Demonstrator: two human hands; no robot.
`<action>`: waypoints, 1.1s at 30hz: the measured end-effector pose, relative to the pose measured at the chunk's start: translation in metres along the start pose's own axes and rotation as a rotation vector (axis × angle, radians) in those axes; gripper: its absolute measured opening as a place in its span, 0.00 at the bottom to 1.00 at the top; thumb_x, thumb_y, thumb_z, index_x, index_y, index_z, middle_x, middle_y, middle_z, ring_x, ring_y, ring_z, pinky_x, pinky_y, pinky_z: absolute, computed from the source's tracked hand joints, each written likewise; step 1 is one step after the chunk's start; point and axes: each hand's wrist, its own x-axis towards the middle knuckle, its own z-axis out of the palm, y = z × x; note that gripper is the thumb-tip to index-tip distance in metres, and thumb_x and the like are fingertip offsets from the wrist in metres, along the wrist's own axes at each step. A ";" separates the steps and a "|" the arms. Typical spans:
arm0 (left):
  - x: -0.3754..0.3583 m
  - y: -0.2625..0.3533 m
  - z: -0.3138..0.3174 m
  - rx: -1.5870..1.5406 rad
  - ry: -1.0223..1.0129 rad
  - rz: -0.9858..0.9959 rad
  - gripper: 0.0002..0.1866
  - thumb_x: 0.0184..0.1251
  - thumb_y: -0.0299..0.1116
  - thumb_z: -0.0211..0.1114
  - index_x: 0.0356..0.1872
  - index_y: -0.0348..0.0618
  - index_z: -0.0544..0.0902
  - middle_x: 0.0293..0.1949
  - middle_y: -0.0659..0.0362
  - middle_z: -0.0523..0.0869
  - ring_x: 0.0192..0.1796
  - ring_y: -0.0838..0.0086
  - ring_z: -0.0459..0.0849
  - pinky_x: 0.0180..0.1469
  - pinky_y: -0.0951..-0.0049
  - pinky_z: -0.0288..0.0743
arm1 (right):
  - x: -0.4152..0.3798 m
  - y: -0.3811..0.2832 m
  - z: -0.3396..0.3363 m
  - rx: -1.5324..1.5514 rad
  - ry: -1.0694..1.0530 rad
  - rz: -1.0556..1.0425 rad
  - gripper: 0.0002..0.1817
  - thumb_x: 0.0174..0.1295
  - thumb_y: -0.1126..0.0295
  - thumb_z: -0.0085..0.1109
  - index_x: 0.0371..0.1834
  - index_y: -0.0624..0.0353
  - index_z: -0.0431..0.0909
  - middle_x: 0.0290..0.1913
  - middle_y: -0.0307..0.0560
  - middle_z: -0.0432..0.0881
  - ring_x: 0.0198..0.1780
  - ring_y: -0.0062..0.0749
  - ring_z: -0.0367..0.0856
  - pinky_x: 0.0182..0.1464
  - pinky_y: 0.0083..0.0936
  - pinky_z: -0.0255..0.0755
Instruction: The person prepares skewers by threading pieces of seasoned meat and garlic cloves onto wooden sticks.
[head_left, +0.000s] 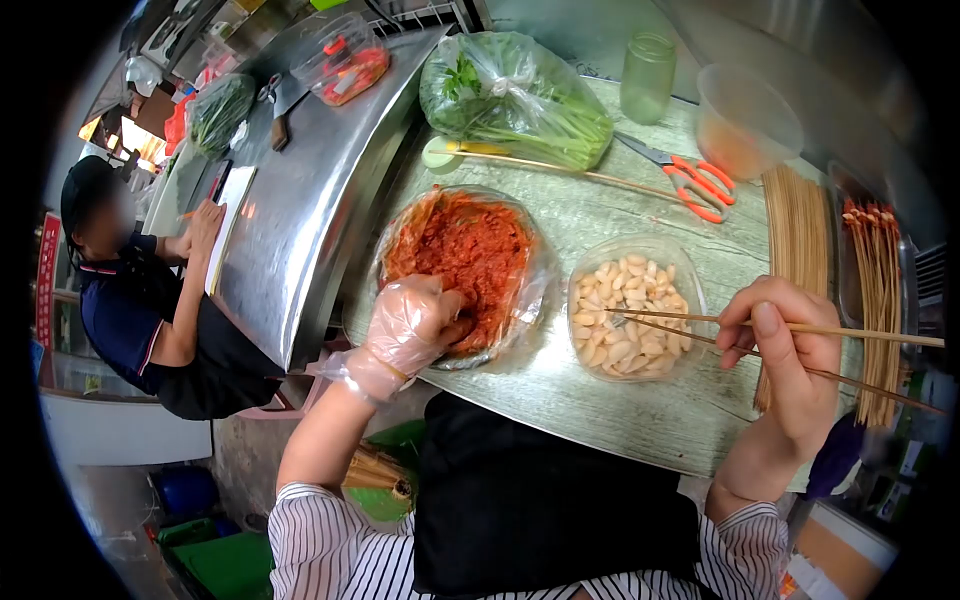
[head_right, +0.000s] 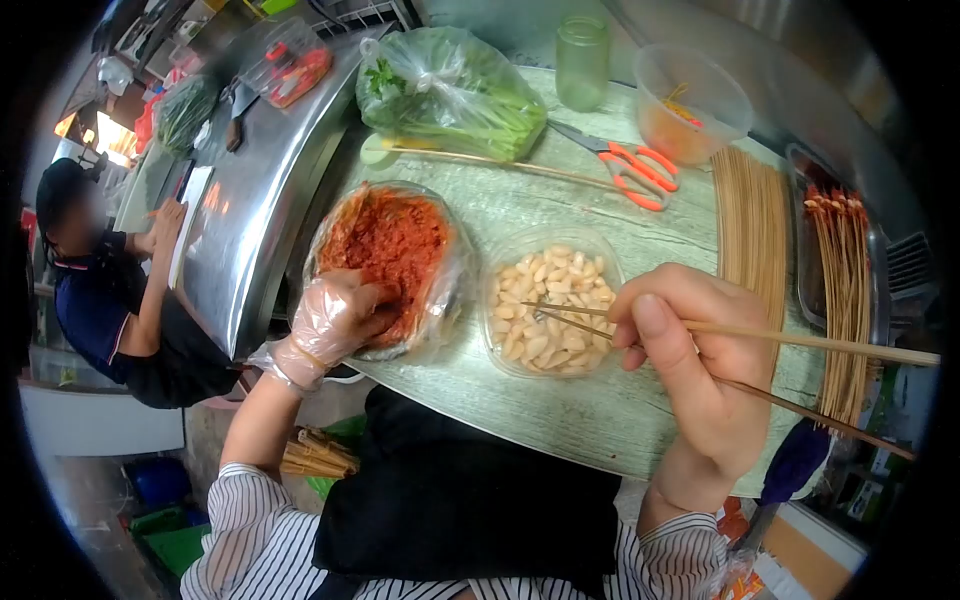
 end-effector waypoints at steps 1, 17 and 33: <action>0.002 0.002 0.000 0.045 -0.002 0.002 0.09 0.44 0.34 0.70 0.28 0.46 0.82 0.22 0.55 0.76 0.27 0.59 0.78 0.31 0.60 0.72 | 0.000 0.000 0.000 0.001 0.002 -0.004 0.14 0.62 0.68 0.50 0.25 0.68 0.75 0.21 0.43 0.74 0.22 0.22 0.72 0.25 0.16 0.65; 0.020 -0.025 -0.008 -1.282 0.055 -0.635 0.09 0.61 0.30 0.62 0.34 0.31 0.80 0.26 0.64 0.81 0.28 0.83 0.75 0.31 0.77 0.71 | -0.007 -0.007 -0.010 -0.016 -0.008 -0.047 0.13 0.62 0.68 0.50 0.25 0.68 0.76 0.21 0.44 0.75 0.22 0.23 0.73 0.25 0.17 0.65; 0.049 -0.022 -0.010 -0.149 0.179 -0.326 0.11 0.52 0.34 0.67 0.36 0.43 0.83 0.34 0.48 0.82 0.37 0.53 0.81 0.39 0.63 0.74 | -0.009 -0.010 -0.015 -0.022 -0.036 -0.071 0.12 0.62 0.70 0.50 0.26 0.68 0.76 0.22 0.45 0.75 0.23 0.23 0.73 0.25 0.16 0.67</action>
